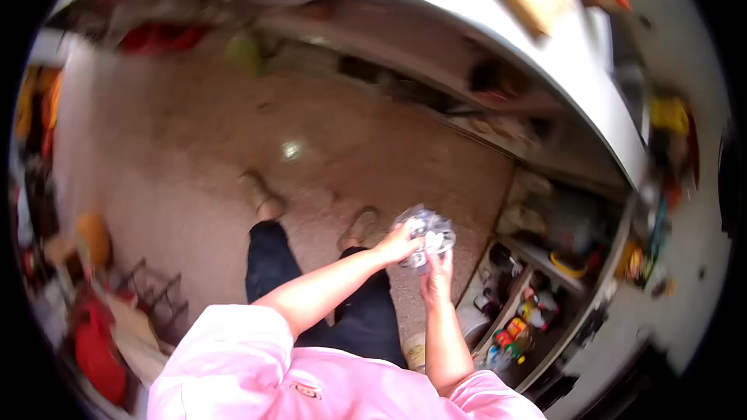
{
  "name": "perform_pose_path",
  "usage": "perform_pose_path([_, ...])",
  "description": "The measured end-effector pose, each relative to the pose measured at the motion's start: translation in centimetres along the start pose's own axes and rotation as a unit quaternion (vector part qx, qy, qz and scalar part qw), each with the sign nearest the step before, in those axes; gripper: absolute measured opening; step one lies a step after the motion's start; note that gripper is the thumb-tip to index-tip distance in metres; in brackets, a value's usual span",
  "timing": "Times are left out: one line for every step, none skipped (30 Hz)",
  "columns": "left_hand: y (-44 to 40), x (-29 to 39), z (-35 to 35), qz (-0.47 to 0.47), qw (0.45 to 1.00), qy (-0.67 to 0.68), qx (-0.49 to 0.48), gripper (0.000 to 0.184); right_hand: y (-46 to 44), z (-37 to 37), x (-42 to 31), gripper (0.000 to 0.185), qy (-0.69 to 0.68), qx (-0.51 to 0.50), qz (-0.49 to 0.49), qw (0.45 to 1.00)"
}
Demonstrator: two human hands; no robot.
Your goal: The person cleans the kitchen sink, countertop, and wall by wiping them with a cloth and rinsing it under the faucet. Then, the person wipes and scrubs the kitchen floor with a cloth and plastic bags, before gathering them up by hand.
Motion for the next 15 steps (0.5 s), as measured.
perform_pose_path([-0.6, 0.0, 2.0, -0.032, 0.991, -0.128, -0.032, 0.055, 0.1, -3.1, -0.5, 0.057, -0.011, 0.028, 0.001, 1.0])
perform_pose_path([-1.1, 0.7, 4.8, -0.032, 0.985, -0.156, -0.071, 0.057, 0.5, -6.5, -1.5, 0.05, -0.027, 0.054, -0.004, 0.998])
perform_pose_path([-1.2, 1.1, 6.9, -0.035, 0.977, -0.185, -0.102, 0.06, 1.0, -9.1, -2.1, 0.044, -0.045, 0.074, -0.003, 0.996])
perform_pose_path([-1.2, 2.0, 8.9, -0.016, 0.981, -0.171, -0.092, 0.062, 1.5, -11.9, -2.6, 0.037, -0.072, 0.108, 0.019, 0.991])
perform_pose_path([-1.0, 2.7, 10.6, -0.002, 0.985, -0.157, -0.075, 0.064, 1.6, -15.0, -3.4, 0.035, -0.123, 0.134, 0.028, 0.983])
perform_pose_path([-0.7, 2.8, 12.1, -0.026, 0.99, -0.113, -0.082, 0.07, 1.6, -18.1, -3.9, 0.033, -0.171, 0.153, 0.041, 0.972])
perform_pose_path([0.0, 3.3, 12.5, -0.013, 0.99, -0.126, -0.065, 0.068, 1.5, -20.7, -4.3, 0.031, -0.214, 0.169, 0.058, 0.96])
perform_pose_path([0.5, 3.2, 11.6, 0.002, 0.991, -0.121, -0.05, 0.065, 1.2, -22.3, -4.7, 0.033, -0.26, 0.198, 0.083, 0.942])
perform_pose_path([0.1, 3.3, 11.6, 0.008, 0.992, -0.121, -0.03, 0.063, 0.2, -24.0, -7.1, 0.031, -0.276, 0.21, 0.098, 0.933])
perform_pose_path([0.0, 3.0, 10.7, 0.015, 0.988, -0.151, -0.024, 0.061, -2.1, -25.1, -9.6, 0.03, -0.268, 0.188, 0.079, 0.942])
perform_pose_path([-0.1, 3.1, 9.7, 0.021, 0.983, -0.18, -0.017, 0.058, -5.3, -25.8, -13.1, 0.031, -0.248, 0.104, 0.03, 0.963])
perform_pose_path([0.4, 3.3, 8.1, -0.002, 0.979, -0.204, 0.004, 0.058, -6.5, -23.3, -18.4, 0.034, -0.236, 0.069, -0.051, 0.968])
perform_pose_path([1.0, 3.2, 6.4, 0.005, 0.974, -0.224, 0.021, 0.058, -9.3, -22.1, -22.3, 0.034, -0.227, 0.006, -0.088, 0.97])
perform_pose_path([1.5, 2.7, 4.6, 0.003, 0.965, -0.26, 0.027, 0.057, -13.5, -22.1, -25.6, 0.055, -0.193, -0.041, -0.121, 0.973])
perform_pose_path([2.4, 1.7, 1.3, -0.006, 0.951, -0.302, 0.068, 0.058, -12.8, -16.7, -32.1, 0.08, -0.128, 0.116, -0.068, 0.983])
Point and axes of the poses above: each hand's wrist, its own y-axis away from the middle knuckle, its own z-axis out of the palm, x = y × z, the point moved 9 cm from there along -y, towards the middle knuckle, and after that the axes turned 6 degrees about z, right-handed, at the moved point
